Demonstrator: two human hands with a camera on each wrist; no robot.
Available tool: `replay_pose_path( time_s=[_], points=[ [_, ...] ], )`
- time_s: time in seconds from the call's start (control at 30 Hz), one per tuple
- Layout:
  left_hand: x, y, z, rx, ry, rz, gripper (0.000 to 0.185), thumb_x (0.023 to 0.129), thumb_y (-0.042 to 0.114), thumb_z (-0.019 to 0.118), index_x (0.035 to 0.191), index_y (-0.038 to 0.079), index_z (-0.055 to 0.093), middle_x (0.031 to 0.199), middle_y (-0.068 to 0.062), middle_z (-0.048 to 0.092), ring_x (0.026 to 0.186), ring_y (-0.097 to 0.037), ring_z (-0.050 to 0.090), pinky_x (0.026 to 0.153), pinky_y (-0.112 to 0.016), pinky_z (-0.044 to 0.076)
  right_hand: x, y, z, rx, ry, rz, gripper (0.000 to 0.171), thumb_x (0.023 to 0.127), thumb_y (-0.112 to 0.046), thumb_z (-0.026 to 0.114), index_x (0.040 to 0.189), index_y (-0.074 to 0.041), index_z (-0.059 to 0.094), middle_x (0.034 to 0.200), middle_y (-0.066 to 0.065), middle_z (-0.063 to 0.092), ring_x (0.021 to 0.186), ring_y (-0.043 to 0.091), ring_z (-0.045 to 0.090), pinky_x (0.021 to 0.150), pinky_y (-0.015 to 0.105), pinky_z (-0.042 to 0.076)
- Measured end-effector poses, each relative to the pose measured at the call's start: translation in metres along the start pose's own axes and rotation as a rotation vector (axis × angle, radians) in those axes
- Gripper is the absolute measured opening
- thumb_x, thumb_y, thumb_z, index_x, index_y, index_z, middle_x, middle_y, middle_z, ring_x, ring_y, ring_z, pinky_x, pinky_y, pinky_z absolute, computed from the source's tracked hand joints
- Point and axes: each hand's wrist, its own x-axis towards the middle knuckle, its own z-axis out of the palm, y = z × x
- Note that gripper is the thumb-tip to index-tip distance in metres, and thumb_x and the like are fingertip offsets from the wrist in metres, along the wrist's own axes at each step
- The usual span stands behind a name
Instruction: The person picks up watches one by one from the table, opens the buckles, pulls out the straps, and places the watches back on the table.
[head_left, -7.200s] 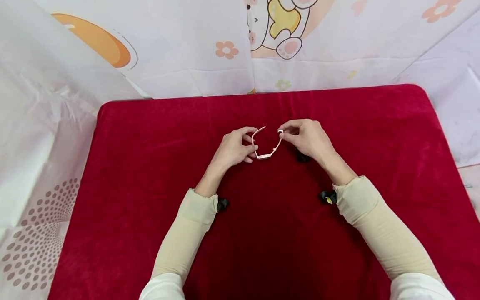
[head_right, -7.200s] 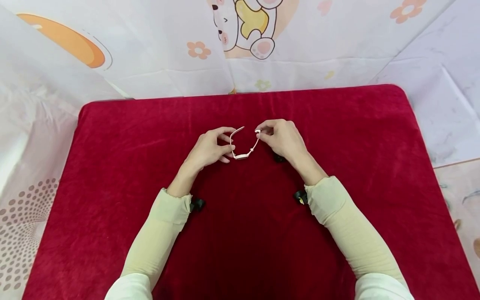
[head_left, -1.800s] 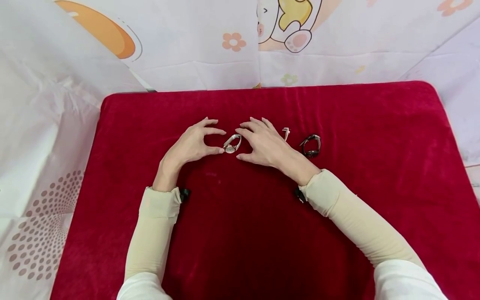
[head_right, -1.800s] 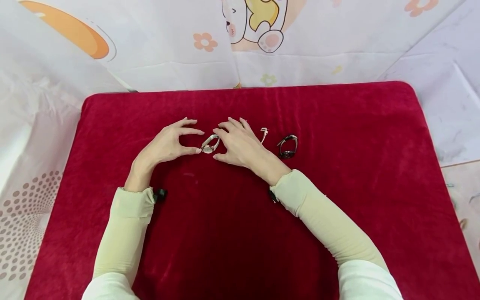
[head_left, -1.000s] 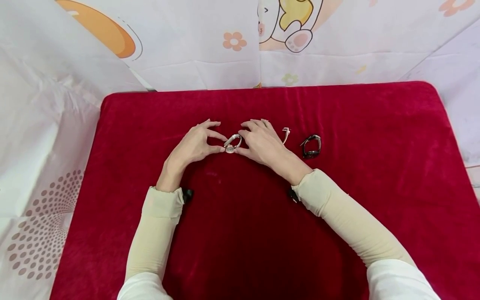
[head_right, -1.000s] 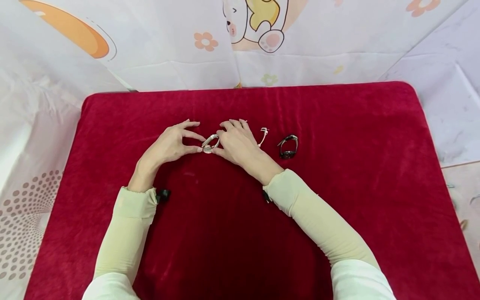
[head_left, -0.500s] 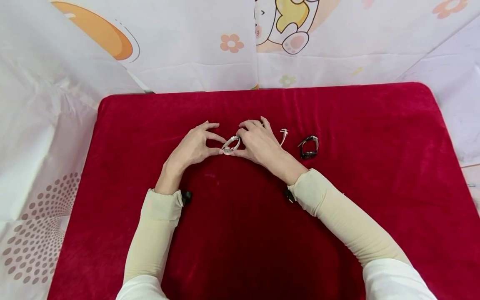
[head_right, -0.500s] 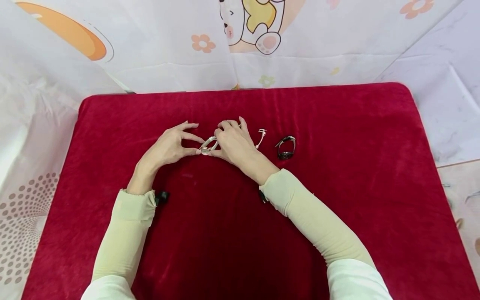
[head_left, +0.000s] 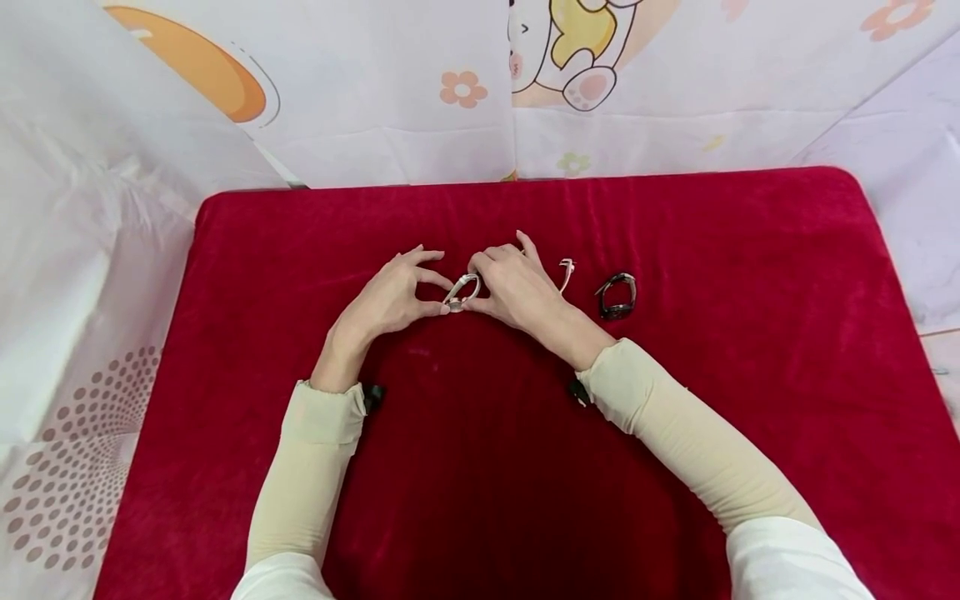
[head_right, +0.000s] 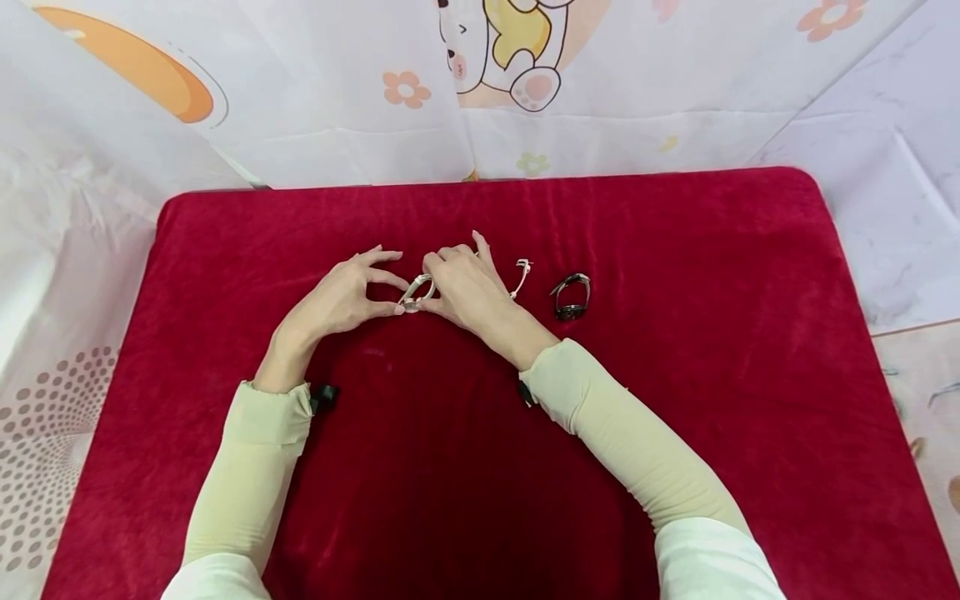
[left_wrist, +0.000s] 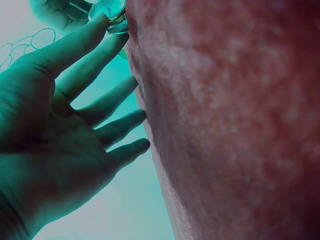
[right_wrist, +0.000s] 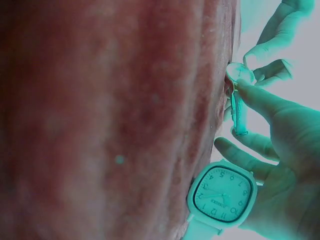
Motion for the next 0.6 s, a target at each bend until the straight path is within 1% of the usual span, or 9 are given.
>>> replay_pose_path(
  time_s=[0.07,0.17,0.27,0.33,0.4,0.47,0.53,0.6],
  points=[
    [-0.0002,0.0005,0.0004,-0.012,0.009,0.0,0.028,0.083,0.016,0.082,0.11,0.011,0.077,0.147,-0.013,0.049,0.146,-0.036,0.027,0.12,-0.052,0.019,0.0007,0.0001,-0.0001,0.025,0.007,-0.011,0.04,0.083,-0.038,0.082,0.107,-0.01,0.066,0.097,0.002,0.068,0.098,0.022,0.062,0.122,0.047,0.015],
    [-0.0003,0.0015,0.0009,-0.031,0.032,0.004,0.025,0.083,0.013,0.082,0.108,0.011,0.077,0.142,-0.01,0.053,0.141,-0.028,0.038,0.115,-0.045,0.031,0.0022,0.0008,-0.0006,0.055,0.02,-0.025,0.037,0.084,-0.034,0.081,0.106,-0.008,0.066,0.088,0.002,0.068,0.087,0.018,0.063,0.122,0.039,0.015],
    [-0.0003,0.0026,0.0015,-0.058,0.054,0.004,0.023,0.083,0.011,0.081,0.106,0.012,0.077,0.137,-0.007,0.059,0.13,-0.022,0.051,0.104,-0.038,0.043,0.0025,0.0015,-0.0016,0.078,0.025,-0.024,0.035,0.085,-0.031,0.081,0.105,-0.007,0.066,0.081,0.002,0.067,0.078,0.018,0.062,0.122,0.036,0.017],
    [-0.0001,0.0031,0.0021,-0.087,0.061,-0.003,0.023,0.083,0.01,0.081,0.106,0.012,0.076,0.132,-0.005,0.062,0.121,-0.021,0.058,0.097,-0.035,0.049,0.0021,0.0016,-0.0022,0.097,0.03,-0.024,0.033,0.085,-0.028,0.081,0.104,-0.006,0.066,0.079,0.002,0.066,0.074,0.018,0.061,0.122,0.036,0.018],
    [0.0,0.0027,0.0025,-0.122,0.069,-0.009,0.024,0.083,0.009,0.081,0.106,0.012,0.076,0.122,-0.004,0.068,0.108,-0.018,0.064,0.088,-0.032,0.053,0.0018,0.0014,-0.0025,0.113,0.035,-0.029,0.032,0.085,-0.026,0.082,0.104,-0.005,0.066,0.081,0.002,0.067,0.074,0.018,0.061,0.121,0.036,0.019],
    [0.0,0.0019,0.0033,-0.158,0.068,-0.016,0.024,0.083,0.008,0.081,0.106,0.012,0.075,0.11,-0.002,0.072,0.095,-0.015,0.067,0.08,-0.03,0.055,0.0015,0.0013,-0.0024,0.125,0.044,-0.034,0.03,0.085,-0.023,0.082,0.103,-0.005,0.066,0.081,0.002,0.067,0.073,0.018,0.06,0.121,0.037,0.02],
    [-0.0003,0.0014,0.0038,-0.189,0.064,-0.02,0.024,0.083,0.007,0.081,0.105,0.011,0.075,0.1,0.0,0.073,0.087,-0.012,0.068,0.077,-0.029,0.055,0.0012,0.0011,-0.0025,0.133,0.053,-0.037,0.029,0.084,-0.022,0.082,0.102,-0.006,0.066,0.079,0.001,0.067,0.072,0.018,0.059,0.121,0.038,0.021],
    [-0.0002,0.0011,0.0042,-0.214,0.058,-0.018,0.023,0.083,0.006,0.08,0.105,0.01,0.074,0.093,0.001,0.072,0.084,-0.011,0.068,0.076,-0.028,0.055,0.0008,0.0013,-0.0024,0.131,0.064,-0.041,0.028,0.084,-0.022,0.082,0.101,-0.007,0.066,0.076,0.001,0.065,0.071,0.018,0.059,0.121,0.039,0.022]
  ],
)
